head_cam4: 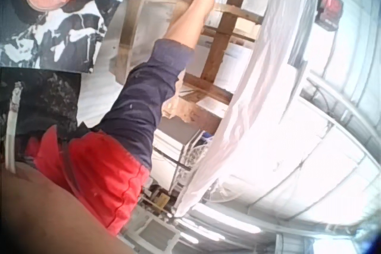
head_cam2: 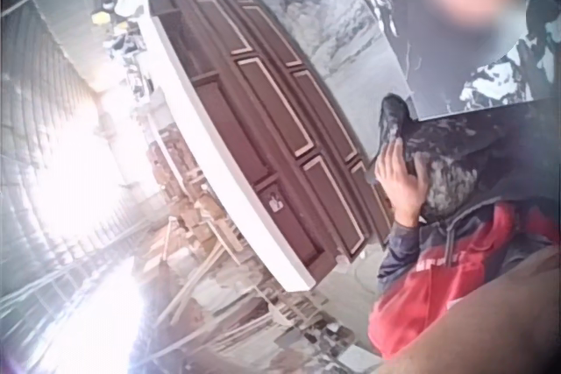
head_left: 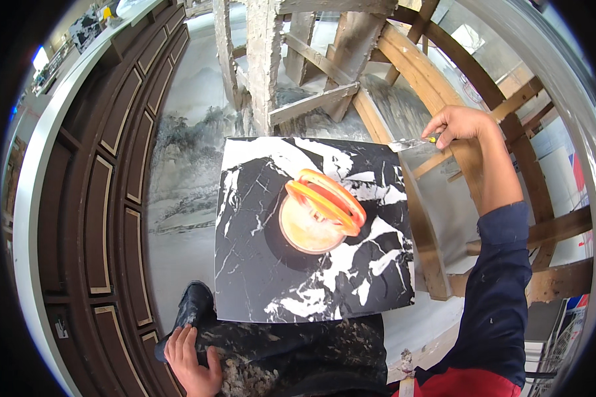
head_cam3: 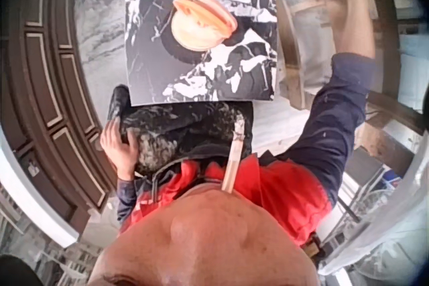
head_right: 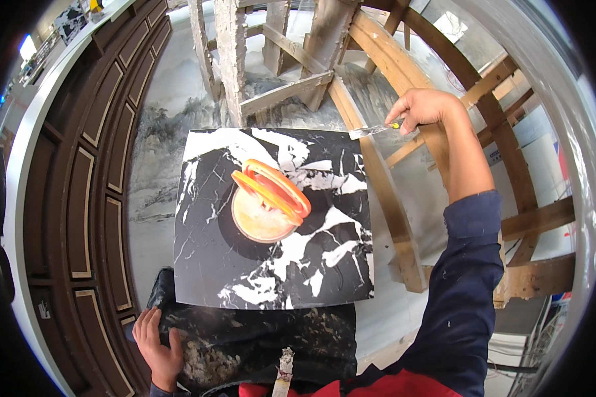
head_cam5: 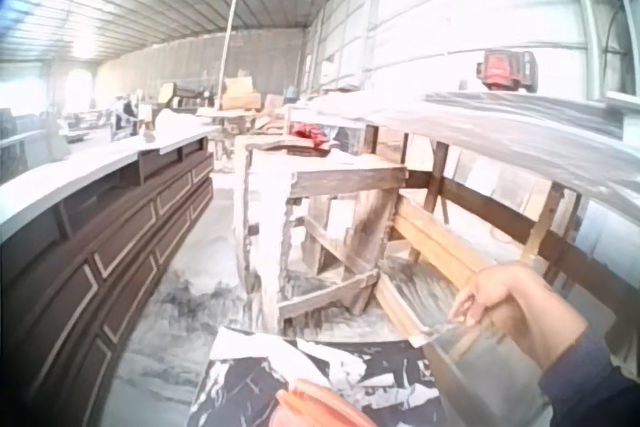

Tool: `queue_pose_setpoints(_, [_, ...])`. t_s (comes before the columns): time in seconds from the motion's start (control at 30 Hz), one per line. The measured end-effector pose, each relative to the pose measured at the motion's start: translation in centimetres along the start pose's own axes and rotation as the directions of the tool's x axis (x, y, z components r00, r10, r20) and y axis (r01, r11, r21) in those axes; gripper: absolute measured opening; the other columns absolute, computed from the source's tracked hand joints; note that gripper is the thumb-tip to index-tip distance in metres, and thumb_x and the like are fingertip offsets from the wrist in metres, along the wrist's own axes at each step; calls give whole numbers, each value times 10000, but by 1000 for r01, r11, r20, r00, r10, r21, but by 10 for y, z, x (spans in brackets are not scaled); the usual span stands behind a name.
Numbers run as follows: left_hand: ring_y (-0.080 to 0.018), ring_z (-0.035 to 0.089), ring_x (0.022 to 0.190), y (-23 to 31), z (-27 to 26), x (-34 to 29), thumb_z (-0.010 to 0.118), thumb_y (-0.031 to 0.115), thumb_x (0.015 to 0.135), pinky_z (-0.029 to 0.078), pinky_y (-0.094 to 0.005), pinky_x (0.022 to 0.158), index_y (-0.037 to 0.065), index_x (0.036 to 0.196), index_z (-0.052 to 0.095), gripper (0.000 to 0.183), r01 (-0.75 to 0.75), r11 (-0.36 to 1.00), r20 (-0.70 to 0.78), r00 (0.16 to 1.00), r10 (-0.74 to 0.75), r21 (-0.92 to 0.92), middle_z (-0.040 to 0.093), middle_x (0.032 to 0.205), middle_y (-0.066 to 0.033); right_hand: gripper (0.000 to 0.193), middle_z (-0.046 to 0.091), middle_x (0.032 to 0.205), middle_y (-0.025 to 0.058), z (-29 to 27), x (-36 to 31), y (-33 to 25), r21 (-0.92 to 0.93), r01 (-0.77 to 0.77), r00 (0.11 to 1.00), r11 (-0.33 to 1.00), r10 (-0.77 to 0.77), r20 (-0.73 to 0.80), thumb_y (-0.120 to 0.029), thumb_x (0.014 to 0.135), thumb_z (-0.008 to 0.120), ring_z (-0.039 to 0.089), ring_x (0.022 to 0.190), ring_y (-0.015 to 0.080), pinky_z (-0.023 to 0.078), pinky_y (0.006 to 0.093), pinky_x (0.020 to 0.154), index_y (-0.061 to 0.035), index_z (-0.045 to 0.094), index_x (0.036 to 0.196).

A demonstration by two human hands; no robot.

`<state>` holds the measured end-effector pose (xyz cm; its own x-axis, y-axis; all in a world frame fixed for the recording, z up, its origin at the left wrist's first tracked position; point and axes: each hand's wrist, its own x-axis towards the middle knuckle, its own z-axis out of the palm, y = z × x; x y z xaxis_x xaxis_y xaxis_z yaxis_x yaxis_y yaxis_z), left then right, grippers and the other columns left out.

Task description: The person uses a trowel to spread white adhesive onto a black marble-patterned tile held in the left hand. The person repeatedly scoops adhesive from an orange bucket and spreads it across the tile surface.

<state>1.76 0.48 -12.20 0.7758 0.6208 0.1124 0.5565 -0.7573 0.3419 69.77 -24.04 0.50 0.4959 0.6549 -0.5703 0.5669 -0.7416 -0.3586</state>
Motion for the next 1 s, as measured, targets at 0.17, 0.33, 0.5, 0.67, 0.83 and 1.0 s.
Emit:
queue_pose_setpoints(0.17, [-471, 553, 1305, 4, -3, 19, 691, 156, 863, 364, -579, 1146, -19, 1311, 631, 484, 53, 999, 58, 997, -53, 6, 659, 1335, -221, 514, 800, 1158, 81, -13, 55, -58, -183, 105, 991, 977, -88, 99, -138, 744, 911, 707, 1086, 204, 537, 353, 945, -177, 809, 1247])
queue_pose_setpoints(0.33, [-470, 556, 1303, -10, -3, 23, 694, 152, 843, 360, -595, 1143, -16, 1297, 633, 488, 29, 999, 72, 997, -27, -22, 656, 1337, -217, 523, 800, 1084, 79, 4, 102, -150, -228, 336, 938, 914, -304, 165, -174, 782, 892, 721, 996, 194, 551, 346, 884, -157, 783, 1293])
queue_pose_setpoints(0.5, [-463, 573, 1286, -19, -13, 25, 710, 192, 859, 383, -586, 1126, -19, 1286, 655, 480, 36, 997, 86, 996, -30, -64, 658, 1332, -228, 486, 720, 885, 20, 28, 140, -246, -136, 387, 912, 912, -356, 207, -141, 811, 859, 631, 798, 142, 513, 315, 745, -82, 770, 1285])
queue_pose_setpoints(0.67, [-469, 560, 1301, -23, -13, 21, 721, 148, 792, 363, -598, 1141, -6, 1269, 642, 507, 68, 988, 63, 996, -60, -139, 663, 1320, -206, 487, 781, 1051, 109, 39, 146, -310, -262, 573, 819, 776, -551, 158, -127, 787, 845, 699, 1031, 219, 541, 350, 909, -109, 778, 1269])
queue_pose_setpoints(0.83, [-458, 568, 1287, -32, -10, 2, 743, 162, 753, 366, -632, 1120, 8, 1254, 644, 534, 54, 987, 7, 999, -53, -152, 659, 1318, -203, 480, 771, 1179, 141, 38, 126, -363, -513, 506, 818, 694, -575, 30, 4, 767, 781, 710, 1129, 274, 531, 373, 1021, -67, 770, 1242])
queue_pose_setpoints(1.0, [-460, 570, 1274, -31, -4, 0, 754, 168, 729, 368, -629, 1111, 10, 1230, 651, 536, 30, 980, -26, 999, -36, -196, 663, 1301, -210, 456, 784, 1191, 92, 37, 132, -380, -857, 265, 845, 442, -534, -14, 29, 829, 676, 709, 1144, 290, 417, 488, 1137, -185, 793, 1215])
